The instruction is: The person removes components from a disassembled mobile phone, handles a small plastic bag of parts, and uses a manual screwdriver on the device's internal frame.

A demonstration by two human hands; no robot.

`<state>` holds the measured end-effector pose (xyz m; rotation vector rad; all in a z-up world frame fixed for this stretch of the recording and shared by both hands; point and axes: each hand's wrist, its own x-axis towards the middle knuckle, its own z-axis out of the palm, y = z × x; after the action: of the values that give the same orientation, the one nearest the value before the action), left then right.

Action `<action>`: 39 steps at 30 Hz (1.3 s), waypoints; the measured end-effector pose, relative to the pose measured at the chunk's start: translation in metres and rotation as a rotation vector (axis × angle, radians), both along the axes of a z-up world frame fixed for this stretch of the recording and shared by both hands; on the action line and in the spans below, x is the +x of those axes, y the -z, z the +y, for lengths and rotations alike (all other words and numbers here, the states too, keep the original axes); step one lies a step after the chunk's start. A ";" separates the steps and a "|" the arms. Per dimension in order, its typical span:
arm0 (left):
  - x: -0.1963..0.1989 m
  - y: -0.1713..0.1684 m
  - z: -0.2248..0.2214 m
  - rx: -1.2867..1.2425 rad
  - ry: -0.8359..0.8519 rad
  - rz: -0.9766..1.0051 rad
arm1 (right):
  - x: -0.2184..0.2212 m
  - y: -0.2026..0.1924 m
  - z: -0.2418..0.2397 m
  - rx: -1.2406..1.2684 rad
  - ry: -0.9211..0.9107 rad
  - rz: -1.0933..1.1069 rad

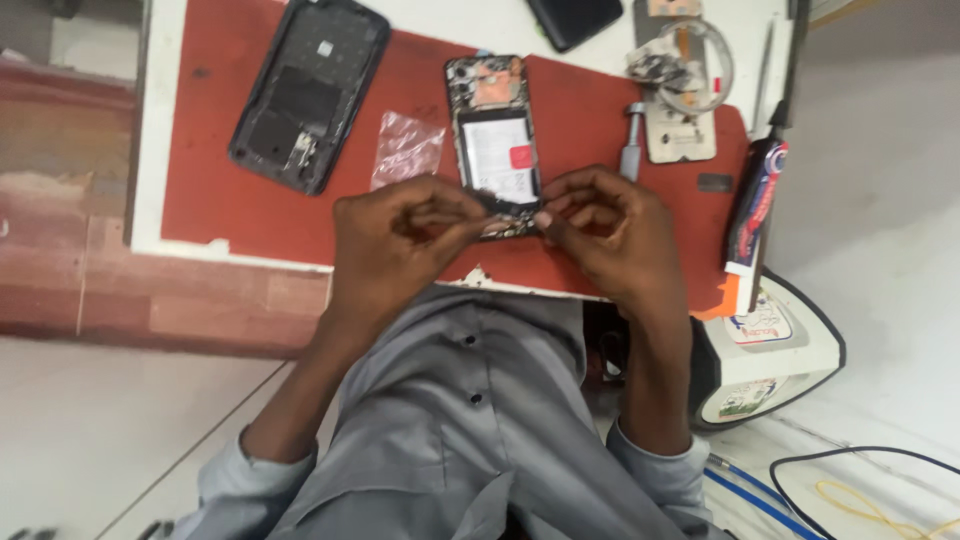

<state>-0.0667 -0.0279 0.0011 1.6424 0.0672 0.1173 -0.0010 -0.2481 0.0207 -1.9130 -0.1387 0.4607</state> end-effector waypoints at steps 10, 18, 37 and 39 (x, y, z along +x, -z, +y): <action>-0.006 -0.001 -0.005 -0.102 0.048 0.021 | -0.041 0.009 0.008 0.340 0.217 0.048; -0.006 -0.003 -0.004 0.129 0.084 -0.037 | -0.030 0.017 0.004 0.299 0.286 -0.014; -0.003 0.003 0.031 0.448 0.189 -0.180 | -0.018 0.004 0.015 0.097 0.222 -0.031; -0.004 0.003 0.029 0.437 0.168 -0.229 | -0.018 0.002 0.016 0.081 0.214 -0.027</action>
<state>-0.0705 0.0011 -0.0023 2.0502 -0.2893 0.2010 -0.0191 -0.2325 0.0192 -1.8307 0.0295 0.2807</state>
